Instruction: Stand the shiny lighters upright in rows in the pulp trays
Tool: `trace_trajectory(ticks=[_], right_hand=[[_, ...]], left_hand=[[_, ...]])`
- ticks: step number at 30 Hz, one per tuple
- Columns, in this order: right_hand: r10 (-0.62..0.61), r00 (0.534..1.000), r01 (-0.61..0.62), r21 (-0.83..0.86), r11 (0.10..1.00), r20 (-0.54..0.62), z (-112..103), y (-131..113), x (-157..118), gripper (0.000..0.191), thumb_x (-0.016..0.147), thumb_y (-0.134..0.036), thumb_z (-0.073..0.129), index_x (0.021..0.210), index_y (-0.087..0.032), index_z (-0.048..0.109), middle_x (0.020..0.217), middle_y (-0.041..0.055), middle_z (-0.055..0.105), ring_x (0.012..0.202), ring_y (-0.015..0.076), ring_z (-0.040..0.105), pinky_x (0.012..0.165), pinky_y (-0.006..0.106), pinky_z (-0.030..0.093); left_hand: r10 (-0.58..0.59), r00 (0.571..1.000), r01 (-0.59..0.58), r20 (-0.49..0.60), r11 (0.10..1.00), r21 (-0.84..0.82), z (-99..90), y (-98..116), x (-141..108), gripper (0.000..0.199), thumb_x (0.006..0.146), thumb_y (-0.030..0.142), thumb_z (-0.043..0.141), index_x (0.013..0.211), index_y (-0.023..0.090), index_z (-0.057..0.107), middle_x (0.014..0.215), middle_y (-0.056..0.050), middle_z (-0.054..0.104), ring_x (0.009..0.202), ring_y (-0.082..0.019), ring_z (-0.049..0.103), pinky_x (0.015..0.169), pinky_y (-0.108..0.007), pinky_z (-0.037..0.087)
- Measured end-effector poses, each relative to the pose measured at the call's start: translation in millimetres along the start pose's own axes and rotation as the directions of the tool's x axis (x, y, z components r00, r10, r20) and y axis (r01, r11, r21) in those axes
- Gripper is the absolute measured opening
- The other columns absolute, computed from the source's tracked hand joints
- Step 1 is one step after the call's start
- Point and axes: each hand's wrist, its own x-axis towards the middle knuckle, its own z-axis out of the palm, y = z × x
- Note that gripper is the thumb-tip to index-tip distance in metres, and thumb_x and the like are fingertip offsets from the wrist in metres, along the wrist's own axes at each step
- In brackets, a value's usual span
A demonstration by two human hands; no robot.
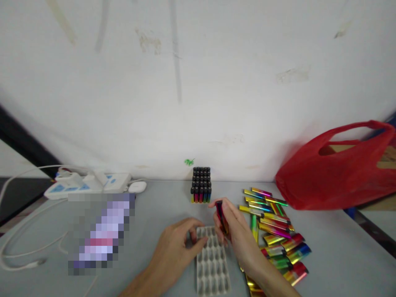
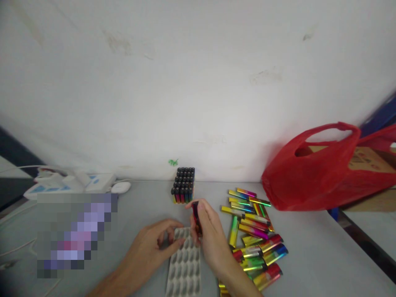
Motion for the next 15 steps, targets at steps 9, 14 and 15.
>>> trace_trajectory(ticks=[9,14,15], right_hand=[[-0.096,0.99,0.109,-0.126,0.986,0.103,-3.3,7.3,0.6,0.037,0.107,-0.059,0.077,0.121,-0.024,0.079,0.101,0.0039,0.08,0.099,0.0242,0.073,0.09,0.034,0.053],[-0.151,0.983,0.171,-0.203,0.964,0.107,-2.0,3.7,-1.5,0.03,0.108,-0.051,0.077,0.121,-0.024,0.079,0.1,0.004,0.081,0.102,0.0262,0.076,0.095,0.037,0.054],[-0.176,0.979,0.198,-0.25,0.948,0.107,-1.6,2.5,-2.3,0.027,0.109,-0.049,0.077,0.12,-0.025,0.08,0.101,0.0041,0.081,0.103,0.0262,0.076,0.096,0.036,0.054]], left_hand=[[-0.005,1.0,0.005,0.002,1.0,-0.009,-0.4,-0.1,-0.6,0.025,0.096,0.034,0.075,0.118,0.027,0.083,0.081,0.004,0.077,0.064,-0.02,0.064,0.073,-0.03,0.047],[0.0,1.0,0.0,0.01,1.0,-0.026,-0.2,0.2,-0.3,0.028,0.095,0.033,0.072,0.119,0.026,0.082,0.08,0.004,0.075,0.064,-0.02,0.064,0.068,-0.029,0.045],[0.005,1.0,-0.004,0.011,1.0,-0.027,-0.2,0.2,-0.4,0.025,0.096,0.034,0.072,0.117,0.026,0.082,0.08,0.004,0.075,0.063,-0.019,0.063,0.067,-0.029,0.044]])
